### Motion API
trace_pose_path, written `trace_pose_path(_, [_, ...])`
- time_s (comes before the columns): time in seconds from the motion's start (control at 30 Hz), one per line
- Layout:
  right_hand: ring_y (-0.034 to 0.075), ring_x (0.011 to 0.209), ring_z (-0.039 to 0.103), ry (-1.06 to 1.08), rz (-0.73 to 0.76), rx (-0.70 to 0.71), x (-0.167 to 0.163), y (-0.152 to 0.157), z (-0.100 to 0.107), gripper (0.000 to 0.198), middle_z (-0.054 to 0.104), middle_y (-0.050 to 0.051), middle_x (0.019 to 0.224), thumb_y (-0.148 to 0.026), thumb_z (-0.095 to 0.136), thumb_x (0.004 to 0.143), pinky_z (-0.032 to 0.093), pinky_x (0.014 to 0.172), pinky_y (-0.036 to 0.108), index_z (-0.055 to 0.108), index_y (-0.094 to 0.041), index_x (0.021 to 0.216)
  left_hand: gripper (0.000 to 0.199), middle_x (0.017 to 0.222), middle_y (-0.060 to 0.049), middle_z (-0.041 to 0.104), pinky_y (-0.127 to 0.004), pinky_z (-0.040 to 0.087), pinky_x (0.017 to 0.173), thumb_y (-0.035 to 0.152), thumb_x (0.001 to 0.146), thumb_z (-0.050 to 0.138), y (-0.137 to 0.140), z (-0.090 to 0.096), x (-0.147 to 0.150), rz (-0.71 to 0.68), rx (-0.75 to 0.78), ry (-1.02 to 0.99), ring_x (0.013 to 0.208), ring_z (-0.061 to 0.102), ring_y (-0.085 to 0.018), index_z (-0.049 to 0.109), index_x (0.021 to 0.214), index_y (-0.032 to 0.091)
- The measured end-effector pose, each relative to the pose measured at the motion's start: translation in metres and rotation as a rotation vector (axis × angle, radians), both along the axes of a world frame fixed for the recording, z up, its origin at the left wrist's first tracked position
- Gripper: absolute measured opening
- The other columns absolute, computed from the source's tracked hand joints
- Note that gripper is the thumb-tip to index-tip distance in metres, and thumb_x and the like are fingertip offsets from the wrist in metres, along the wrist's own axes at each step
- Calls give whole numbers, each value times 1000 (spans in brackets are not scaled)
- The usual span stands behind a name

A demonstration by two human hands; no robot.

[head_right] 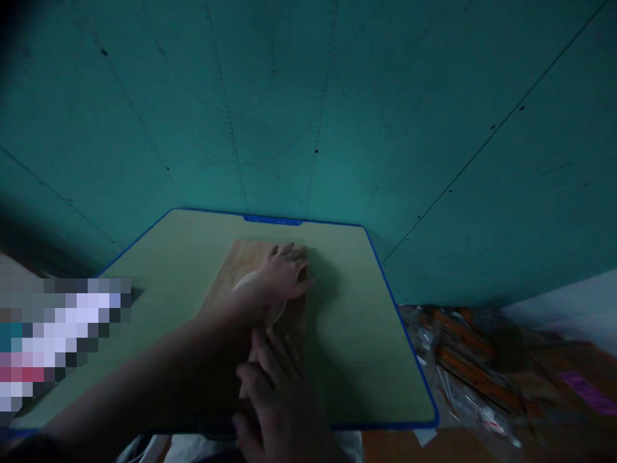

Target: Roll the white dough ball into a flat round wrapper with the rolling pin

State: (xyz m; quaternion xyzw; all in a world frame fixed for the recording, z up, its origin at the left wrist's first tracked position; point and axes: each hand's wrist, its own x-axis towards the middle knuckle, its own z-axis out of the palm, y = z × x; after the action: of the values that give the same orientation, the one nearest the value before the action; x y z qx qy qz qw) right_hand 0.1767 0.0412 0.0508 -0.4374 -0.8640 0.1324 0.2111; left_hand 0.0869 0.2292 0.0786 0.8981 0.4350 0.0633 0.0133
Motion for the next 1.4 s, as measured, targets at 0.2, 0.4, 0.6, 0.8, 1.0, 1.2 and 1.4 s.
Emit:
trace_pose_path(0.2, [33,150,27,-33,-16,132,8,-6,-15,70,32,23,160,-14,58,81,48,109,52,38,-13,148,53,151,-19,49,-59,25,118,54,97,47,-6,-6,20,5,43,31,146,36,-34,64,131,16])
trace_pose_path(0.4, [35,151,23,-74,-5,-46,-28,1,8,49,37,18,158,-34,66,90,36,119,50,56,-16,134,49,156,-17,43,-57,25,119,41,103,38,3,-6,-18,25,46,33,150,26,-37,58,138,14])
trace_pose_path(0.6, [26,146,33,-2,161,7,-52,19,24,33,62,13,132,-42,56,97,26,124,43,65,-16,117,51,157,-20,41,-63,38,109,33,104,27,6,-13,-86,184,11,20,148,33,-38,44,150,18])
trace_pose_path(0.8, [22,146,34,-9,135,89,-46,24,24,36,52,12,150,-35,48,103,26,124,38,61,-14,129,52,162,-21,31,-61,32,115,38,104,26,-10,-16,-136,241,89,-15,150,25,-37,56,140,15])
trace_pose_path(1.0, [28,146,36,-109,-59,69,-5,49,19,50,38,15,160,-28,45,103,35,120,47,42,-14,152,54,147,-20,54,-64,34,114,47,103,31,-37,-26,-160,116,218,-31,146,34,-41,62,131,13])
trace_pose_path(1.2, [31,145,38,-258,-198,69,24,116,22,55,42,20,156,-37,39,105,30,120,54,40,-10,153,45,130,-17,67,-64,41,109,47,100,39,-72,-23,-162,97,235,-3,132,53,-39,62,125,17])
trace_pose_path(1.4, [31,144,40,-333,-176,99,-12,182,30,52,47,19,153,-37,32,106,26,120,51,47,-11,148,48,134,-20,64,-69,36,109,43,100,40,-72,-14,-136,144,259,26,126,58,-38,53,136,14])
